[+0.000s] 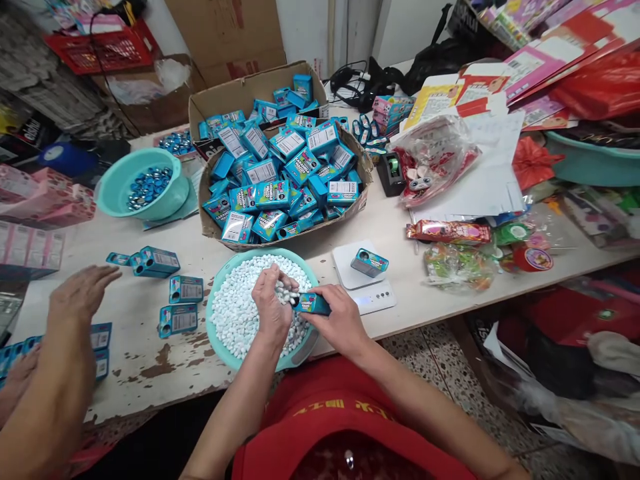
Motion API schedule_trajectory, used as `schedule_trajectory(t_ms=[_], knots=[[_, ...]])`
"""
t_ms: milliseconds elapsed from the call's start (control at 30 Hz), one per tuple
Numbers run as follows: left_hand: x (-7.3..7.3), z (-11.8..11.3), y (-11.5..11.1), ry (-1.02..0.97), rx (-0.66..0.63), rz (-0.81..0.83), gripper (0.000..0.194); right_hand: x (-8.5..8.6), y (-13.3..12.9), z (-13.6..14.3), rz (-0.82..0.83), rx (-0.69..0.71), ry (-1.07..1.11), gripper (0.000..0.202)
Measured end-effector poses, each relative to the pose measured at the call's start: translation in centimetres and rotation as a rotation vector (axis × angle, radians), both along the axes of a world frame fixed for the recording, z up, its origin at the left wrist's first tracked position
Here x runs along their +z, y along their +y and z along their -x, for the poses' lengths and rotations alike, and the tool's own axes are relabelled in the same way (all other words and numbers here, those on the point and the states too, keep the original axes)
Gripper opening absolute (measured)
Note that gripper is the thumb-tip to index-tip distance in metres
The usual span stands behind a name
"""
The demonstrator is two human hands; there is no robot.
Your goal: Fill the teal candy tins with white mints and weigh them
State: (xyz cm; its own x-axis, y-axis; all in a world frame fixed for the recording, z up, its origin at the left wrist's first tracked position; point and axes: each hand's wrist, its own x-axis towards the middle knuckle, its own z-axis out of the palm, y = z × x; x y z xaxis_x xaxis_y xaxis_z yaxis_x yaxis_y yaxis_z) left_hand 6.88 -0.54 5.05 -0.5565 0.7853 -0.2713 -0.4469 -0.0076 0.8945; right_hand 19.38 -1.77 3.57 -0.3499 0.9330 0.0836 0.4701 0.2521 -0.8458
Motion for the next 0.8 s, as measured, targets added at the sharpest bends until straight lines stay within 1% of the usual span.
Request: schedule_trajectory(t_ms=[100,233,500,667,800], knots=[[0.00,-0.01,0.31,0.000,-0.030,0.000,0.026,0.13,0.29,0.06,-0.009,-0.009,-0.007,0.033],[-0.04,0.11,0.54,0.056,-0.044,-0.013,0.024,0.16,0.52,0.14,-0.003,-0.029,0.012,0.031],[0.38,0.25,0.83,0.104,-0.021,0.004,0.021,0.33,0.48,0.41,-0.004,-0.060,0.024,0.033],[0.60,0.23,0.90,0.078,-0.016,0.029,0.021,0.31,0.63,0.52,0.000,-0.064,-0.004,0.034],[0.66,0.30,0.74,0.125,-0.031,-0.026,0.018,0.24,0.74,0.77,0.003,-0.056,0.006,0.036]])
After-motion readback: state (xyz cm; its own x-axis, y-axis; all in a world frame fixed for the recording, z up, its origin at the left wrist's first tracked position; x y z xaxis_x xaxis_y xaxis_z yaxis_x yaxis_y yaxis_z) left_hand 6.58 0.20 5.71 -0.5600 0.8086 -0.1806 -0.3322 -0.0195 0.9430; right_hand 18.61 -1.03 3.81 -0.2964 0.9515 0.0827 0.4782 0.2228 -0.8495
